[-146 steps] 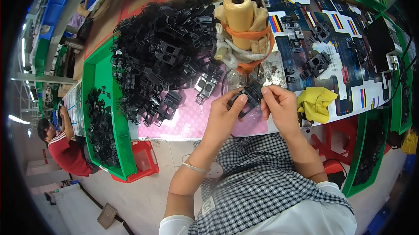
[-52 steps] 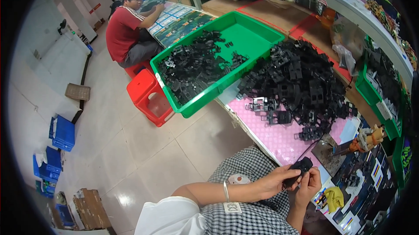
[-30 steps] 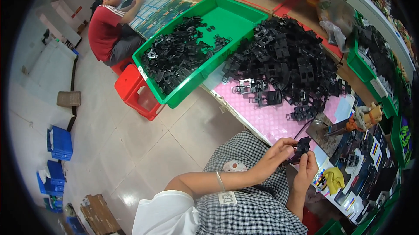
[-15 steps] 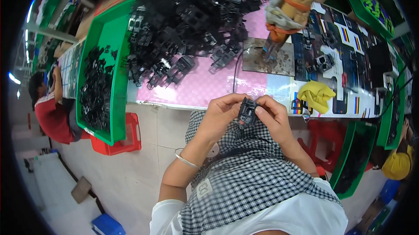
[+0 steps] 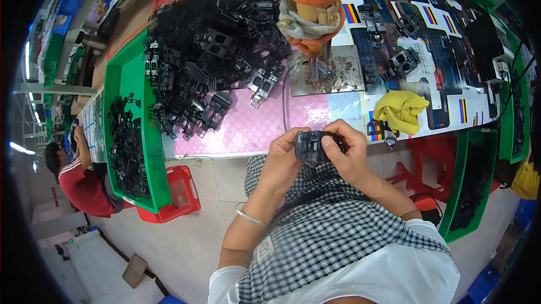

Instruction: The person assembles small black plastic components by hand at a factory workbench.

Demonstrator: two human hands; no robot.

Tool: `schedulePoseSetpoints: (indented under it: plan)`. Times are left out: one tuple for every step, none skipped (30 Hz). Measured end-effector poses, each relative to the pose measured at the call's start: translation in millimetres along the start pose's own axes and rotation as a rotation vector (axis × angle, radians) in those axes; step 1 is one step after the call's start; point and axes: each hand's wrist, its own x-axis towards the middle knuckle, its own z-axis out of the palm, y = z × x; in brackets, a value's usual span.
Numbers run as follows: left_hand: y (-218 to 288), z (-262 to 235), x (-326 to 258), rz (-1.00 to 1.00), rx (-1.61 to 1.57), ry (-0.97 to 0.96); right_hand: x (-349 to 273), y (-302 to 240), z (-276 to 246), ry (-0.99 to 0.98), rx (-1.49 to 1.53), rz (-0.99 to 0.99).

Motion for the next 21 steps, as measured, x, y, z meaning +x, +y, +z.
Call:
schedulePoseSetpoints:
  plan:
    - [-1.0, 0.0, 0.1, -0.015, -0.034, -0.004, 0.9, -0.6, -0.1, 0.016, -0.019, -0.038]
    - [-1.9, 1.8, -0.3, -0.017, -0.032, -0.005, 1.6, -1.1, -0.1, 0.032, -0.039, -0.076]
    - [-2.8, 4.0, -0.9, -0.019, -0.055, 0.007, 2.3, -1.5, -0.5, 0.035, -0.037, -0.076]
    - [-3.3, 5.1, -1.5, -0.020, -0.079, 0.019, 2.8, -1.9, -1.3, 0.031, -0.069, -0.097]
    - [-3.9, 4.3, -1.8, -0.021, -0.076, 0.019, 3.5, -2.2, -1.8, 0.028, -0.101, -0.118]
    - [-5.0, 3.2, -2.7, -0.029, -0.089, 0.022, 3.7, -2.7, -2.0, 0.029, -0.099, -0.117]
    - [-5.5, 2.6, -3.2, -0.036, -0.102, 0.025, 4.1, -3.1, -2.2, 0.015, -0.127, -0.155]
    - [-5.0, 2.9, -2.8, -0.037, -0.101, 0.025, 4.6, -3.7, -2.6, 0.002, -0.154, -0.193]
    - [-4.1, 3.5, -1.8, -0.006, -0.024, 0.020, 5.0, -4.3, -3.0, 0.004, -0.153, -0.193]
    - [-2.9, 4.4, -0.6, 0.024, 0.053, 0.014, 5.4, -5.3, -3.7, -0.002, -0.173, -0.197]
    - [-1.4, 5.9, 0.4, 0.023, 0.056, 0.013, 6.0, -6.5, -4.7, -0.008, -0.193, -0.201]
    - [0.9, 7.8, 1.5, 0.127, 0.174, 0.002, 6.8, -8.7, -5.8, -0.004, -0.192, -0.202]
    - [2.7, 9.0, 2.6, 0.231, 0.292, -0.011, 7.9, -11.4, -7.3, -0.032, -0.201, -0.189]
    - [3.5, 8.8, 4.2, 0.229, 0.297, -0.014, 9.0, -13.5, -8.4, -0.059, -0.211, -0.177]
    - [4.2, 7.6, 6.3, 0.274, 0.327, -0.028, 10.5, -14.8, -9.0, -0.051, -0.209, -0.179]
    - [5.1, 6.8, 8.0, 0.320, 0.356, -0.042, 12.1, -15.9, -9.4, -0.055, -0.229, -0.202]
    - [6.1, 6.4, 8.6, 0.318, 0.362, -0.048, 13.3, -16.5, -9.3, -0.058, -0.248, -0.225]
    - [5.5, 7.2, 8.9, 0.296, 0.373, -0.006, 14.0, -15.2, -9.1, -0.052, -0.246, -0.229]
    - [4.9, 8.1, 9.1, 0.275, 0.383, 0.037, 14.9, -13.1, -7.7, -0.010, -0.214, -0.234]
    - [4.1, 9.4, 9.7, 0.275, 0.389, 0.033, 15.6, -11.8, -7.4, 0.031, -0.182, -0.239]
    - [3.8, 10.3, 9.8, 0.277, 0.392, 0.058, 15.8, -11.9, -7.7, 0.034, -0.180, -0.241]
